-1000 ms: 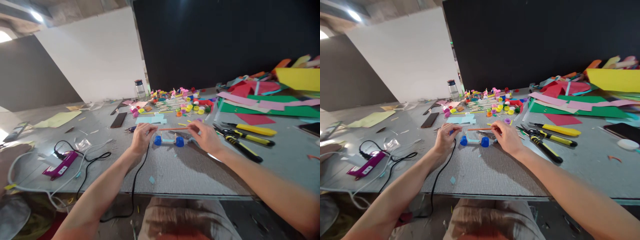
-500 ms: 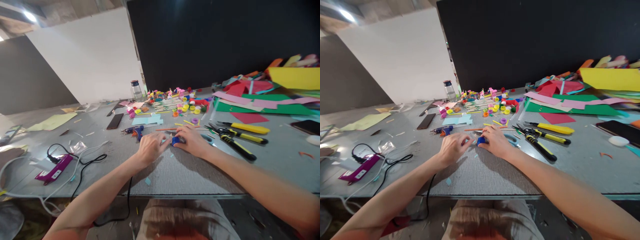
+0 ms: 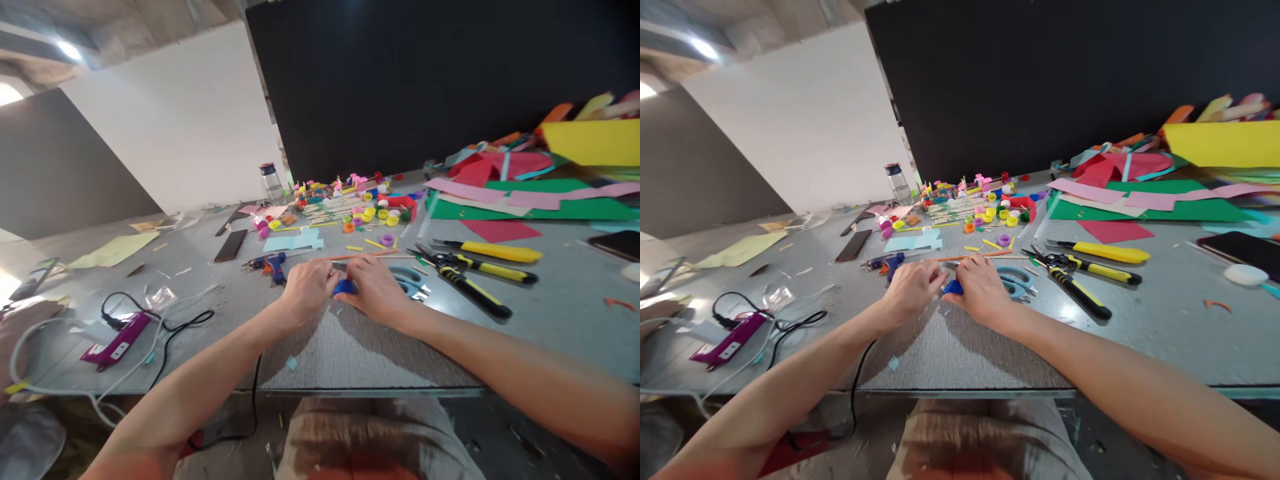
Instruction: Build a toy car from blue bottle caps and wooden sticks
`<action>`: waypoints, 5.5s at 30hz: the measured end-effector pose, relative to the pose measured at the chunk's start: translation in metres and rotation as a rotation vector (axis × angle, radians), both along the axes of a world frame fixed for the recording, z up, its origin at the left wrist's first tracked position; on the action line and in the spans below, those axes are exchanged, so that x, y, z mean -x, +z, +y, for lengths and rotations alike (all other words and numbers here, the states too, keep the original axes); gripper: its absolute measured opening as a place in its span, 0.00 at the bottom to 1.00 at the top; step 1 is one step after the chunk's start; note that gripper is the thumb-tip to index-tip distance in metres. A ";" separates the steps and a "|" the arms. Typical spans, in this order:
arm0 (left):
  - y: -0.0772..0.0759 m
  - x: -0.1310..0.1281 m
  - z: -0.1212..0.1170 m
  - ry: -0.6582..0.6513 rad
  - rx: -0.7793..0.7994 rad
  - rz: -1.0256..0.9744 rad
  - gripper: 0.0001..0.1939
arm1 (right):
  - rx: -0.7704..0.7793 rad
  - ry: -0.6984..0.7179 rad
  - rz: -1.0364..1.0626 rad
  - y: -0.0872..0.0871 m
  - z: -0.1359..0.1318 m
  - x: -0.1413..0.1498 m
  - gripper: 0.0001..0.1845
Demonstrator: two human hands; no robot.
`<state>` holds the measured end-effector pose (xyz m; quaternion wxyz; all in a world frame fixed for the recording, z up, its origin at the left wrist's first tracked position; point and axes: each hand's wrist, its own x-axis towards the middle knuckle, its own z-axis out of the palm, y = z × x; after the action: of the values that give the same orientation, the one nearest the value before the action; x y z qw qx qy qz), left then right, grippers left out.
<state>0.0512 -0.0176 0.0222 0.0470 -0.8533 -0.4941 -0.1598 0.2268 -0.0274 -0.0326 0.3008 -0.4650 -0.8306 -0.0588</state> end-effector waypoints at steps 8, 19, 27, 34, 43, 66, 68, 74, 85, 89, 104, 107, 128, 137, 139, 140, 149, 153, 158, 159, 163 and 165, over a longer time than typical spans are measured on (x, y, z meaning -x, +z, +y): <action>0.003 -0.004 0.000 0.000 0.017 0.012 0.14 | 0.007 -0.010 -0.046 0.003 -0.001 0.001 0.18; 0.013 0.010 -0.003 0.030 -0.057 -0.102 0.17 | 0.004 -0.045 -0.036 0.003 0.000 -0.001 0.17; 0.017 0.062 0.014 -0.001 -0.113 -0.196 0.12 | 0.022 -0.062 -0.031 0.004 0.012 -0.010 0.16; -0.007 0.086 0.038 -0.159 0.139 -0.060 0.27 | 0.064 0.019 -0.006 0.010 0.022 -0.031 0.20; -0.016 0.075 0.057 -0.240 0.247 -0.051 0.21 | 0.101 0.083 -0.044 0.004 0.024 -0.029 0.13; -0.012 0.008 0.143 -0.143 0.136 0.096 0.18 | 0.157 0.023 -0.348 0.031 0.165 -0.090 0.16; -0.012 0.006 0.151 -0.142 0.140 0.100 0.17 | 0.173 0.005 -0.374 0.026 0.171 -0.089 0.16; -0.015 0.007 0.168 -0.159 0.165 0.065 0.21 | 0.224 -0.008 -0.421 0.022 0.179 -0.087 0.16; -0.022 0.021 0.166 -0.121 0.197 0.011 0.19 | 0.234 -0.160 -0.503 0.015 0.146 -0.105 0.14; -0.024 0.012 0.164 -0.110 0.163 0.008 0.17 | 0.220 -0.199 -0.509 0.017 0.140 -0.108 0.15; -0.022 0.040 0.146 -0.002 0.082 0.106 0.17 | 0.374 -0.337 -0.367 0.051 0.134 -0.138 0.15; -0.025 0.046 0.151 0.019 0.072 0.115 0.17 | 0.434 -0.339 -0.354 0.057 0.126 -0.151 0.14; -0.003 0.020 0.052 -0.469 -0.209 -0.037 0.09 | 0.349 -0.224 -0.268 0.058 0.031 -0.184 0.12; -0.019 -0.017 0.027 -0.619 -0.096 -0.052 0.06 | 0.303 -0.151 -0.306 0.029 0.021 -0.149 0.09; -0.023 -0.017 0.028 -0.618 -0.072 -0.080 0.06 | 0.290 -0.163 -0.264 0.033 0.018 -0.151 0.09; -0.024 -0.017 0.028 -0.611 -0.059 -0.105 0.07 | 0.281 -0.168 -0.238 0.037 0.016 -0.151 0.08; -0.015 -0.025 -0.004 -0.600 0.410 -0.353 0.09 | 0.313 0.224 0.005 0.052 -0.037 -0.086 0.04; -0.019 -0.024 -0.011 -0.636 0.455 -0.368 0.10 | 0.283 0.280 -0.027 0.042 -0.043 -0.065 0.08; -0.024 -0.022 -0.003 -0.601 0.452 -0.431 0.12 | 0.284 0.306 0.008 0.043 -0.028 -0.073 0.10; -0.024 -0.021 -0.002 -0.595 0.445 -0.449 0.12 | 0.262 0.268 -0.006 0.044 -0.024 -0.079 0.11; -0.027 -0.020 0.003 -0.527 0.401 -0.529 0.11 | 0.177 -0.215 -0.323 0.045 -0.004 -0.110 0.12; -0.029 -0.019 0.004 -0.512 0.386 -0.551 0.10 | 0.177 -0.363 -0.438 0.042 0.004 -0.124 0.11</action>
<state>0.0703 -0.0137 -0.0067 -0.2886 -0.8671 -0.2810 -0.2929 0.3510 -0.0239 0.0091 0.0571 -0.6068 -0.7808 -0.1378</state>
